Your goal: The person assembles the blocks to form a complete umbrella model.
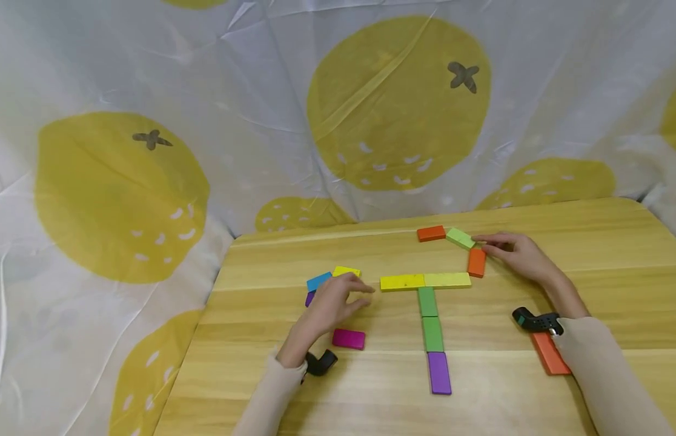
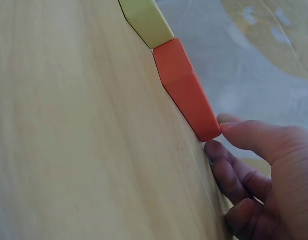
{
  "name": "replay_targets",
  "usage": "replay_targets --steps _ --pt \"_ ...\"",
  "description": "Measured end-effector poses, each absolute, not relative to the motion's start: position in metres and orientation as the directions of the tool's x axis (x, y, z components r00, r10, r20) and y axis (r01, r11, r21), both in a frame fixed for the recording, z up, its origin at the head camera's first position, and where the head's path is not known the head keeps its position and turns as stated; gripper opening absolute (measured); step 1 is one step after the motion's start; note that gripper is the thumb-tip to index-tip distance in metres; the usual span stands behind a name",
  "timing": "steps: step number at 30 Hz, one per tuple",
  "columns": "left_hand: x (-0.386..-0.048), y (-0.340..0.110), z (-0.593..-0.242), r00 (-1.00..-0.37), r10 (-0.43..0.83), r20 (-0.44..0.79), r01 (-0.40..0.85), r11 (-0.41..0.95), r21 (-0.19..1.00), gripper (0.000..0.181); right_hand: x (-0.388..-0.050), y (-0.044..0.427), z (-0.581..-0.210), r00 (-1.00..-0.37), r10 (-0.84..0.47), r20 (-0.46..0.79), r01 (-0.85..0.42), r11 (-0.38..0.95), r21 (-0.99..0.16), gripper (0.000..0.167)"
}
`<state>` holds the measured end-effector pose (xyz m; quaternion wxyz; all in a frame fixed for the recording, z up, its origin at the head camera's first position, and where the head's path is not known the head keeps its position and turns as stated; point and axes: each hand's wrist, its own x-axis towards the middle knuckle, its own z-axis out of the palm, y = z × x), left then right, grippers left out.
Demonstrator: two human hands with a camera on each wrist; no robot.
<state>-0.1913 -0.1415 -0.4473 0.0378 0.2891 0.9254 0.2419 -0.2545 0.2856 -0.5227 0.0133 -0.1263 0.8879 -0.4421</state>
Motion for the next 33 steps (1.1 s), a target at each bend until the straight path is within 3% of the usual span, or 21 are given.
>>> replay_targets --steps 5,11,16,20,25,33 --pt "-0.147 -0.181 -0.459 -0.846 0.531 0.038 0.495 0.759 0.423 0.031 -0.254 0.285 -0.522 -0.972 -0.228 0.065 -0.193 0.603 -0.774 0.040" --pt "-0.125 -0.195 -0.471 -0.857 0.513 0.045 0.495 0.797 0.346 0.034 -0.255 0.285 -0.523 -0.972 -0.225 0.066 -0.194 0.612 -0.767 0.040" --pt "-0.118 -0.187 -0.470 -0.830 0.557 0.017 0.535 0.788 0.304 0.063 -0.255 0.286 -0.525 -0.973 -0.222 0.062 -0.187 0.604 -0.775 0.040" --pt "-0.115 -0.182 -0.470 -0.802 0.596 -0.045 0.545 0.760 0.353 0.078 -0.257 0.285 -0.525 -0.973 -0.222 0.058 -0.183 0.601 -0.778 0.040" --pt "-0.113 -0.181 -0.468 -0.786 0.609 -0.106 0.527 0.750 0.400 0.071 -0.259 0.285 -0.526 -0.975 -0.213 0.062 -0.181 0.599 -0.780 0.039" --pt "-0.111 -0.177 -0.466 -0.809 0.582 -0.083 0.526 0.779 0.340 0.060 -0.257 0.286 -0.528 -0.974 -0.210 0.081 -0.193 0.596 -0.780 0.037"
